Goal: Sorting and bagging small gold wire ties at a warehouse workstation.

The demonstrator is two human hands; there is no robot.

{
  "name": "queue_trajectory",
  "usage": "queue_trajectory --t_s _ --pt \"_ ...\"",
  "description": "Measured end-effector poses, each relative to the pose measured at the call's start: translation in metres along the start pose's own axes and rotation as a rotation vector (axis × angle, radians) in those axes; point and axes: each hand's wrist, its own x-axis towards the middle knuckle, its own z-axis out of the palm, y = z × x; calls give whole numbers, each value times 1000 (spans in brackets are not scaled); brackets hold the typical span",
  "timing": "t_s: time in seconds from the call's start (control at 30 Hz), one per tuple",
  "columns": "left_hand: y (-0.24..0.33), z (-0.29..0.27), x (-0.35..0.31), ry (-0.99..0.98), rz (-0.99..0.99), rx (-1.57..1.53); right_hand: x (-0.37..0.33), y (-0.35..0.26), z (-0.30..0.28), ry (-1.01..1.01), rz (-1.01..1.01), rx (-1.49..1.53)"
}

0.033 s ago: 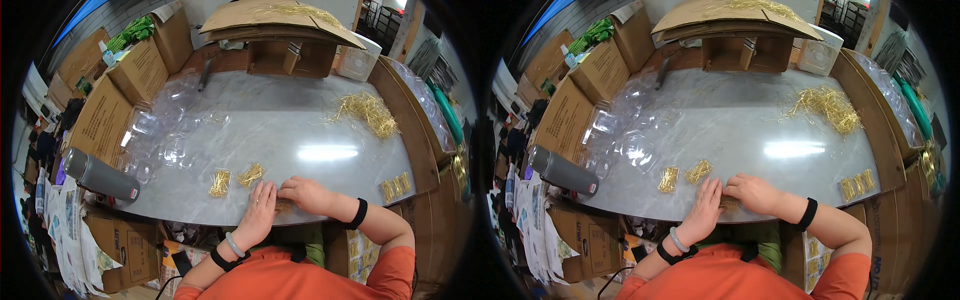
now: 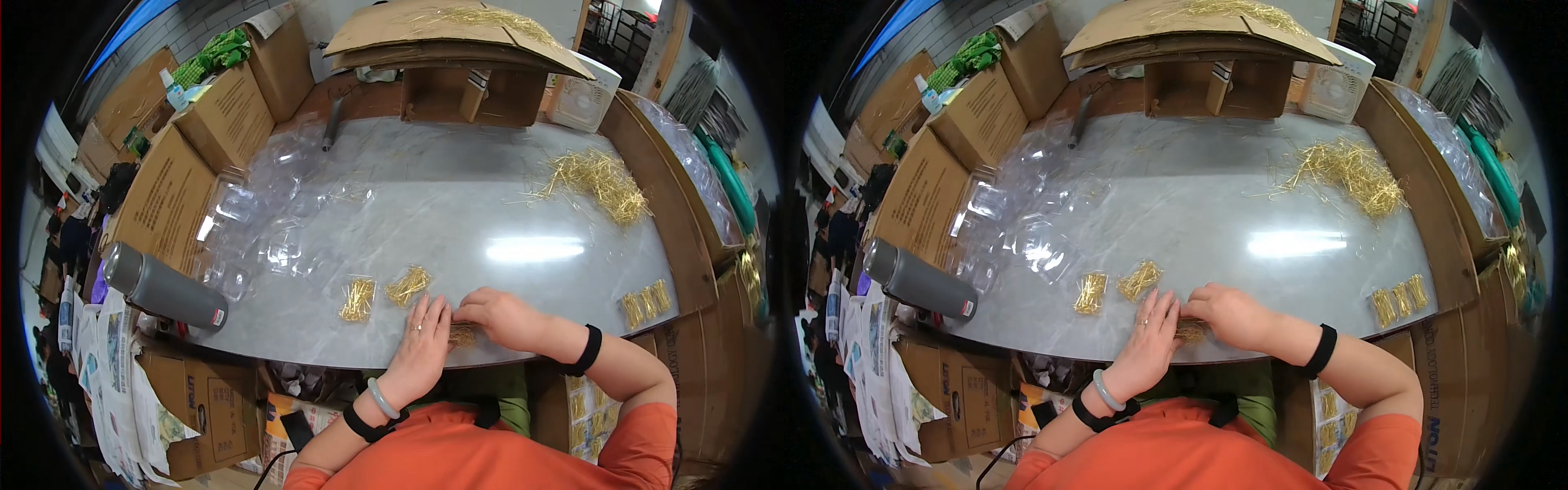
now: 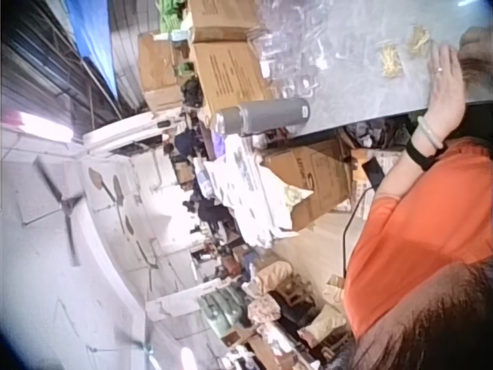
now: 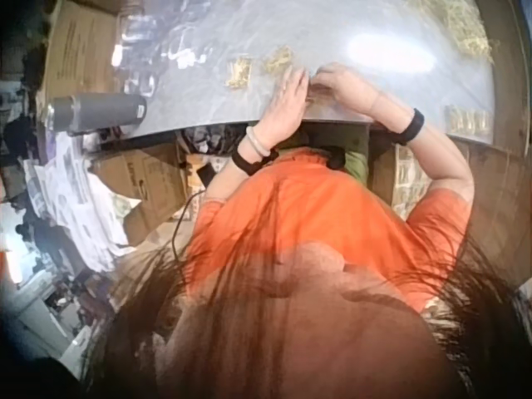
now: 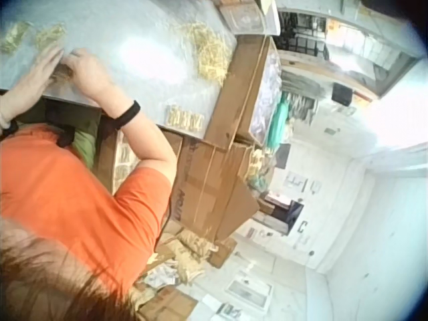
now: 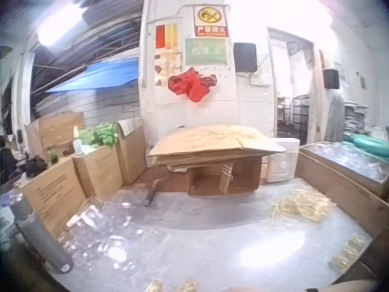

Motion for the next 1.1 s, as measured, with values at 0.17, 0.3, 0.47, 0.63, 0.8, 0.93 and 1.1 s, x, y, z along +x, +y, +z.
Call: queue_trajectory --t_s 0.17,0.3,0.47,0.63,0.8,0.93,1.1 --pt "4 0 2 -19 12 19 -36 -16 -10 264 451 583" --pt "12 16 1 45 12 6 -64 -30 39 512 421 519" --pt "18 26 4 113 25 -1 -32 -58 80 648 409 376" --pt "18 25 1 130 -10 -45 -33 -55 65 657 361 239" --pt "14 28 -4 202 -17 -102 -35 -50 64 488 209 -149" --pt "15 13 -6 168 -44 -166 -39 -49 70 501 201 -177" --pt "9 -4 -15 137 -11 -149 -38 -53 69 505 211 -190"
